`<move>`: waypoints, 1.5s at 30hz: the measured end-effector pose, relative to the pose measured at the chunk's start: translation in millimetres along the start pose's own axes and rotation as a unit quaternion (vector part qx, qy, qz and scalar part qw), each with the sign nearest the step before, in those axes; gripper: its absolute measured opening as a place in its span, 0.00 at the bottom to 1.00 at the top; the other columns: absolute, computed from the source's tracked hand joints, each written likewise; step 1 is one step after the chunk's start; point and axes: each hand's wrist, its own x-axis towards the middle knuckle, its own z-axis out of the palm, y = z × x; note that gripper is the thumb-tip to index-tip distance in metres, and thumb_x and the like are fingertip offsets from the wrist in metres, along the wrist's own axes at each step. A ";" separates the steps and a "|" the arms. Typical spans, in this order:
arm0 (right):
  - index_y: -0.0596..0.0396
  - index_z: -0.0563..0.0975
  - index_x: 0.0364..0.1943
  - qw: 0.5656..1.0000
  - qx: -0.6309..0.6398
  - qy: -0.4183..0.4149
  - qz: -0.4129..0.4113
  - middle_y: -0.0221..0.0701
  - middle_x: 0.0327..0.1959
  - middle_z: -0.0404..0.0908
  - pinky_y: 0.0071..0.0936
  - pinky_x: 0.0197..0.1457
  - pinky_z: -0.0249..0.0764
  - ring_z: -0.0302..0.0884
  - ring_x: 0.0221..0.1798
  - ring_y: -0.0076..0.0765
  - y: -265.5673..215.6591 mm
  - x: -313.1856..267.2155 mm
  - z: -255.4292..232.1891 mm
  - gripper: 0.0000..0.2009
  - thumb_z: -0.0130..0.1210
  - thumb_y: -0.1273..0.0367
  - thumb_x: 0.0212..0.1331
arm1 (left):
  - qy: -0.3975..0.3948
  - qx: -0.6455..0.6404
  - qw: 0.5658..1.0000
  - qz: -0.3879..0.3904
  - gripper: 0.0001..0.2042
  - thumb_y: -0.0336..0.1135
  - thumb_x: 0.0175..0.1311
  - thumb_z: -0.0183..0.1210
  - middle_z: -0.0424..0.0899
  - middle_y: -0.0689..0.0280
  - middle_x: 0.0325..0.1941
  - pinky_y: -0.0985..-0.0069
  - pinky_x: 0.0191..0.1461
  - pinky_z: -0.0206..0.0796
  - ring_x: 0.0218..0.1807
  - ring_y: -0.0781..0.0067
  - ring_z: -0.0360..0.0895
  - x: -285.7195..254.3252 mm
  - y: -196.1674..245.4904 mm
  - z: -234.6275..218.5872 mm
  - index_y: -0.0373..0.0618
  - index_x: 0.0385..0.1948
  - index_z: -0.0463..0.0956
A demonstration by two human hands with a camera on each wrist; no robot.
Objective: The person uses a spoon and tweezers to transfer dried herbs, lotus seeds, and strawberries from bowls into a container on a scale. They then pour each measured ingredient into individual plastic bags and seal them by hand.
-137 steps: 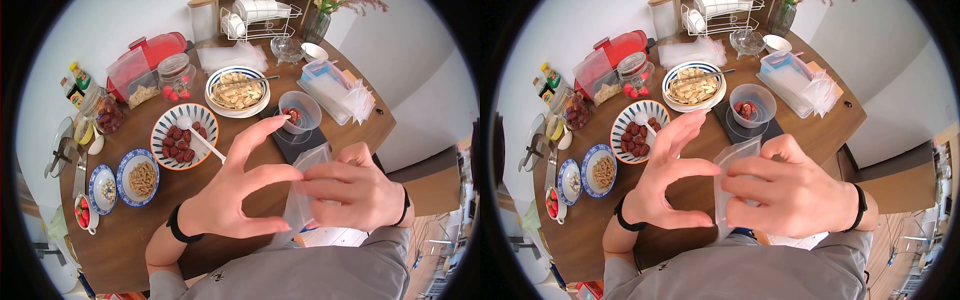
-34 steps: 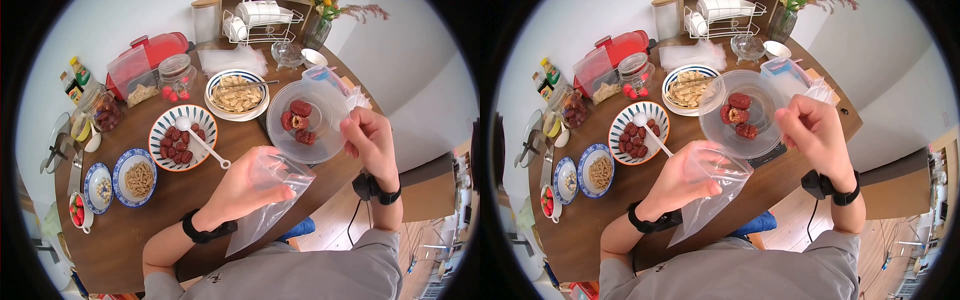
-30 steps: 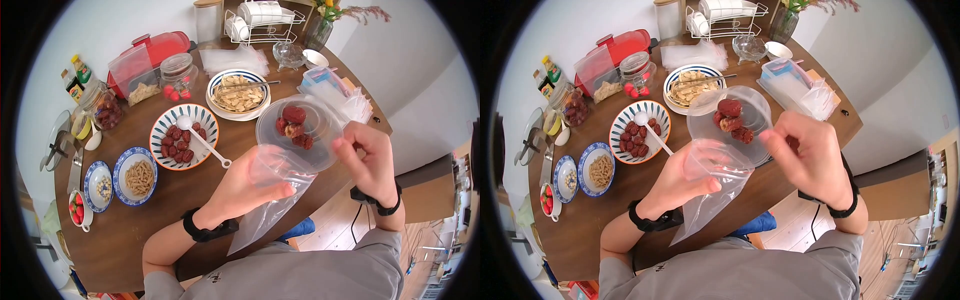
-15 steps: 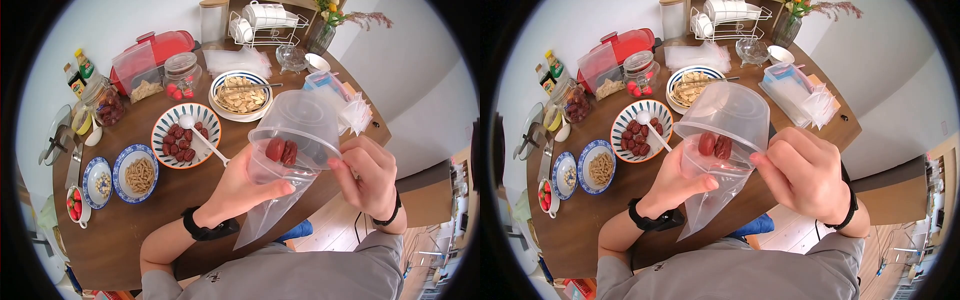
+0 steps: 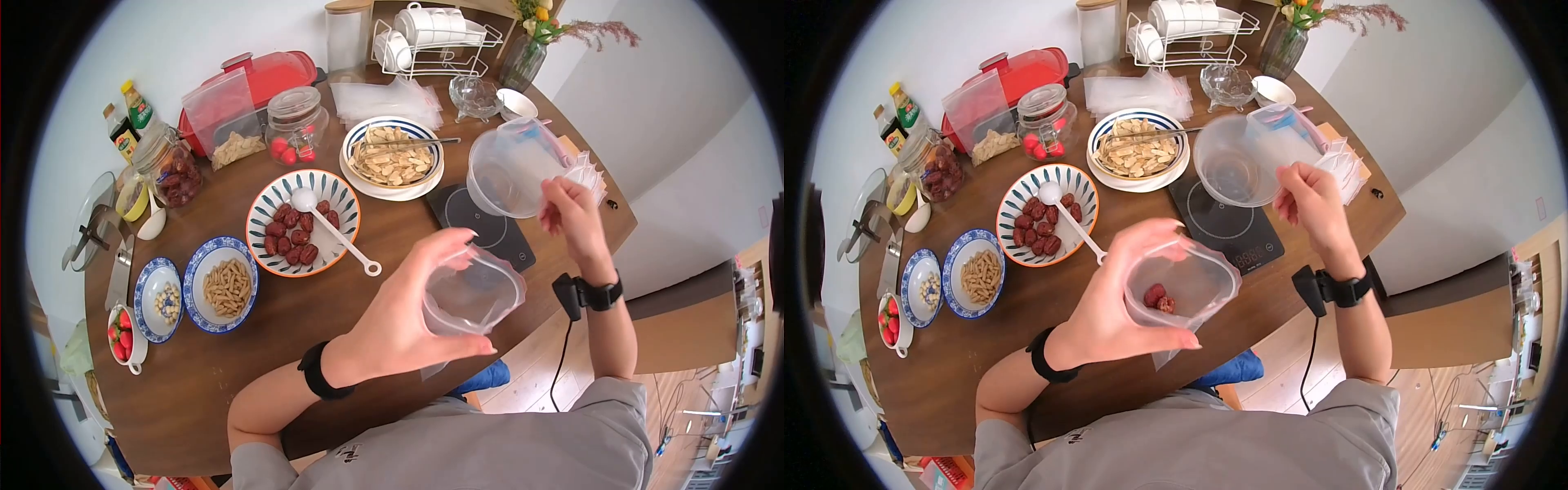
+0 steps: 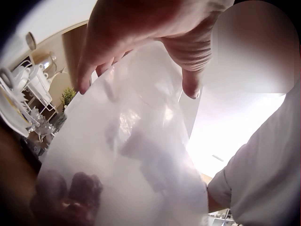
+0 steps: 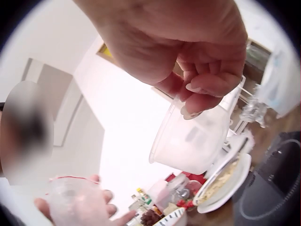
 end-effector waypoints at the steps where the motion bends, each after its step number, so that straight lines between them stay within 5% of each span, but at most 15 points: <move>1: 0.54 0.74 0.22 0.999 0.018 0.005 0.042 0.26 0.16 0.76 0.15 0.18 0.61 0.70 0.16 0.17 16.1 6.1 -0.3 0.15 0.51 0.63 0.66 | -0.016 0.050 0.998 0.030 0.45 0.37 0.40 0.79 0.68 0.60 0.58 0.70 0.59 0.64 0.59 0.66 0.69 0.2 1.0 0.4 0.44 0.62 0.60; 9: 0.55 0.76 0.23 0.992 0.022 -0.056 0.112 0.29 0.19 0.79 0.14 0.17 0.62 0.69 0.15 0.18 69.8 11.9 3.1 0.18 0.51 0.59 0.67 | -0.133 0.217 0.965 0.062 0.40 0.42 0.39 0.78 0.64 0.56 0.57 0.69 0.56 0.65 0.58 0.58 0.64 3.6 22.4 -20.1 0.46 0.57 0.65; 14: 0.59 0.78 0.27 0.990 -0.010 -0.071 0.122 0.30 0.21 0.80 0.14 0.17 0.62 0.71 0.17 0.17 61.4 -1.0 1.4 0.21 0.52 0.55 0.67 | -0.208 0.201 0.956 -0.044 0.42 0.41 0.39 0.78 0.61 0.54 0.64 0.65 0.63 0.61 0.64 0.54 0.62 4.2 34.8 -35.9 0.42 0.59 0.63; 18: 0.61 0.78 0.27 0.991 -0.036 -0.046 0.120 0.31 0.22 0.81 0.15 0.18 0.65 0.73 0.18 0.18 62.7 -9.9 -8.7 0.22 0.52 0.53 0.66 | -0.225 0.211 0.950 -0.045 0.44 0.42 0.41 0.77 0.59 0.54 0.66 0.64 0.66 0.58 0.67 0.53 0.61 4.5 45.8 -45.0 0.41 0.62 0.61; 20: 0.62 0.78 0.27 0.980 -0.196 0.035 -0.018 0.35 0.23 0.82 0.24 0.24 0.72 0.77 0.21 0.29 82.7 -8.2 -20.8 0.24 0.55 0.51 0.62 | -0.238 0.245 0.938 -0.060 0.46 0.41 0.42 0.76 0.59 0.53 0.68 0.64 0.68 0.57 0.68 0.54 0.60 2.7 50.3 -48.2 0.40 0.65 0.58; 21: 0.62 0.78 0.27 0.980 -0.197 0.037 -0.017 0.35 0.23 0.82 0.24 0.24 0.72 0.77 0.21 0.29 85.3 -11.3 -25.1 0.24 0.55 0.51 0.62 | -0.240 0.244 0.938 -0.059 0.46 0.41 0.42 0.76 0.59 0.53 0.68 0.64 0.68 0.57 0.68 0.54 0.60 1.9 52.6 -49.1 0.40 0.65 0.58; 23: 0.64 0.78 0.30 0.910 -0.409 0.053 -0.034 0.37 0.24 0.80 0.30 0.32 0.72 0.77 0.26 0.33 85.9 -19.6 -29.1 0.22 0.59 0.53 0.60 | -0.210 0.295 0.931 -0.047 0.43 0.37 0.45 0.73 0.63 0.54 0.67 0.64 0.66 0.60 0.66 0.54 0.64 0.2 55.6 -49.1 0.40 0.65 0.60; 27: 0.63 0.77 0.26 0.912 -0.407 -0.010 0.046 0.39 0.22 0.77 0.33 0.33 0.71 0.76 0.27 0.37 90.7 -30.6 -24.7 0.22 0.62 0.54 0.56 | -0.157 0.328 0.931 -0.023 0.34 0.31 0.46 0.70 0.72 0.57 0.60 0.65 0.60 0.67 0.59 0.55 0.72 -0.6 50.1 -41.2 0.43 0.60 0.67; 31: 0.64 0.76 0.26 0.909 -0.415 -0.034 0.009 0.40 0.22 0.77 0.32 0.33 0.71 0.75 0.27 0.37 96.1 -33.7 -21.6 0.20 0.60 0.56 0.58 | -0.105 0.366 0.924 0.034 0.18 0.26 0.48 0.68 0.79 0.62 0.52 0.68 0.49 0.72 0.49 0.61 0.78 0.7 40.9 -36.6 0.45 0.43 0.77; 37: 0.64 0.77 0.29 0.933 -0.354 -0.028 -0.062 0.40 0.22 0.76 0.31 0.32 0.70 0.74 0.27 0.36 106.8 -34.2 -34.8 0.12 0.56 0.66 0.62 | -0.073 0.364 0.927 0.056 0.11 0.25 0.48 0.68 0.82 0.64 0.45 0.72 0.42 0.73 0.42 0.64 0.81 1.2 35.6 -37.9 0.43 0.32 0.77; 40: 0.64 0.77 0.32 0.926 -0.353 0.056 -0.120 0.36 0.26 0.79 0.29 0.33 0.72 0.76 0.28 0.31 79.1 -43.8 -19.4 0.11 0.55 0.67 0.63 | -0.045 0.324 0.944 0.038 0.10 0.23 0.48 0.68 0.82 0.63 0.43 0.73 0.41 0.74 0.40 0.66 0.82 2.7 39.8 -36.7 0.43 0.31 0.76; 42: 0.61 0.78 0.39 0.996 -0.065 -0.050 -0.044 0.31 0.33 0.81 0.29 0.43 0.74 0.78 0.36 0.28 58.1 -62.3 0.9 0.12 0.57 0.64 0.64 | -0.034 0.288 0.957 0.019 0.10 0.21 0.48 0.68 0.82 0.62 0.42 0.74 0.41 0.74 0.40 0.67 0.82 3.6 44.5 -36.1 0.42 0.31 0.76; 45: 0.58 0.68 0.59 0.958 0.111 -0.261 -0.043 0.32 0.54 0.75 0.31 0.60 0.68 0.71 0.58 0.29 40.9 -85.5 28.2 0.31 0.66 0.57 0.56 | -0.006 0.253 0.967 0.030 0.10 0.18 0.51 0.65 0.81 0.60 0.42 0.75 0.43 0.75 0.42 0.69 0.82 4.6 46.6 -35.8 0.40 0.32 0.75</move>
